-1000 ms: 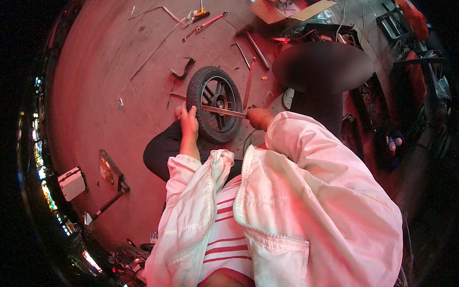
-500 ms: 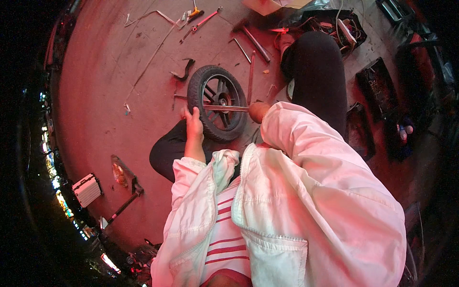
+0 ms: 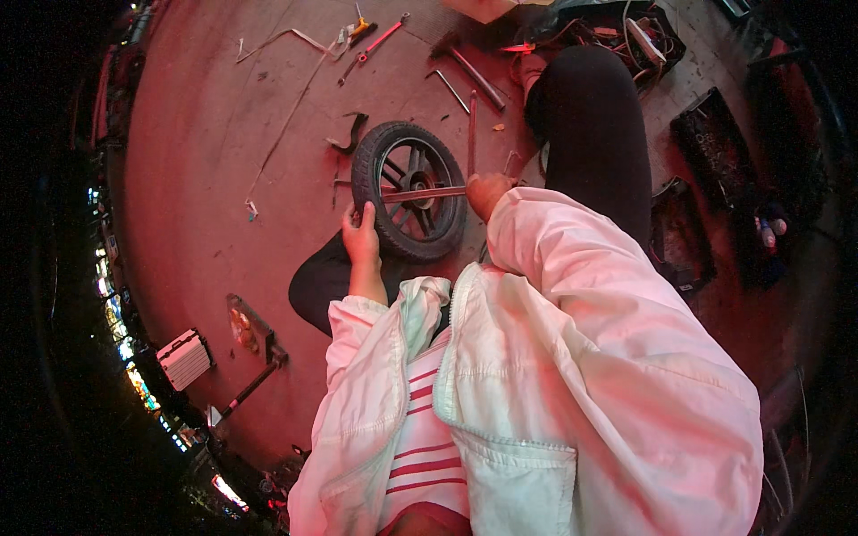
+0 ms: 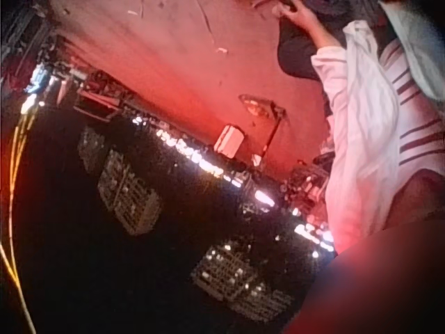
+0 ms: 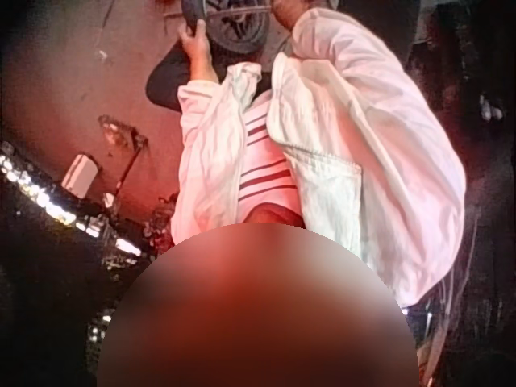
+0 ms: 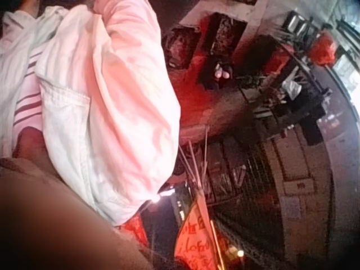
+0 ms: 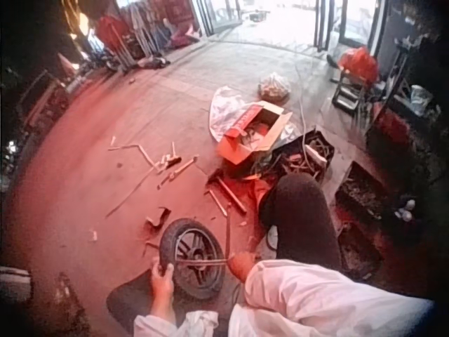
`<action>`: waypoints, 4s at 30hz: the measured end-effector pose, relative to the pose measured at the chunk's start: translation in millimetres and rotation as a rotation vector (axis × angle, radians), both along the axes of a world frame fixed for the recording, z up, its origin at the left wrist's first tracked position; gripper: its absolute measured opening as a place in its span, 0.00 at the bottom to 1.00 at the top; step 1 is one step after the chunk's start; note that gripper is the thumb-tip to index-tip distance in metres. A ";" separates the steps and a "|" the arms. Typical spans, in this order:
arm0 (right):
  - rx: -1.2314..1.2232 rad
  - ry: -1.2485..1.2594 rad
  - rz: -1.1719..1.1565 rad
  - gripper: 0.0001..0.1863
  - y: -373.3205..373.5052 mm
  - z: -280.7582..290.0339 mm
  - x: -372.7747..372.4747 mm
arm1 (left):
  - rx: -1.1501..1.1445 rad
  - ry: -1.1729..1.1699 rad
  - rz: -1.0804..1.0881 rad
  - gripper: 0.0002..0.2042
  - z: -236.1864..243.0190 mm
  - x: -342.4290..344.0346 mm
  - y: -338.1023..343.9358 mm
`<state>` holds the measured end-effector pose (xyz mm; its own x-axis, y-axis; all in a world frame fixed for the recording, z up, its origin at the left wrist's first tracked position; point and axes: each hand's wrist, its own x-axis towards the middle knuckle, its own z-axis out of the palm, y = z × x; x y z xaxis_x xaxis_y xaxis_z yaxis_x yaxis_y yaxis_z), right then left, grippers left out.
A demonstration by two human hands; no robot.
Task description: The person sits on the floor and uses a metal bar to pry and adjust the tire on a small wheel. They repeatedly rotate the wheel and apply force with the tool to manipulate the tire bead.
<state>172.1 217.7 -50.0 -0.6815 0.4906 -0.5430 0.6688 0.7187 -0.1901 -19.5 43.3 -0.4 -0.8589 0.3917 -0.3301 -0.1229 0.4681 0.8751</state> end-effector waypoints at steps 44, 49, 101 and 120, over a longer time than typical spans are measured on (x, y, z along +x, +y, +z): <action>0.066 0.286 0.480 0.11 64.9 191.5 16.7 | -0.099 0.095 -0.306 0.40 4.3 24.3 -0.2; 0.167 0.286 0.670 0.08 66.5 190.1 -6.7 | -0.167 0.113 -0.220 0.38 -6.3 24.7 0.1; 0.010 0.480 -0.061 0.21 7.0 86.8 20.7 | -0.107 -0.035 -0.194 0.34 -10.7 -8.1 -2.5; -0.201 0.458 -0.118 0.18 4.2 45.0 28.3 | -0.098 0.019 -0.219 0.27 5.6 4.8 2.0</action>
<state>200.3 221.9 -5.0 -0.8180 0.4952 -0.2927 0.5587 0.5627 -0.6093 -14.7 45.3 5.1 -0.7633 0.5363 -0.3602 0.0071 0.5645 0.8254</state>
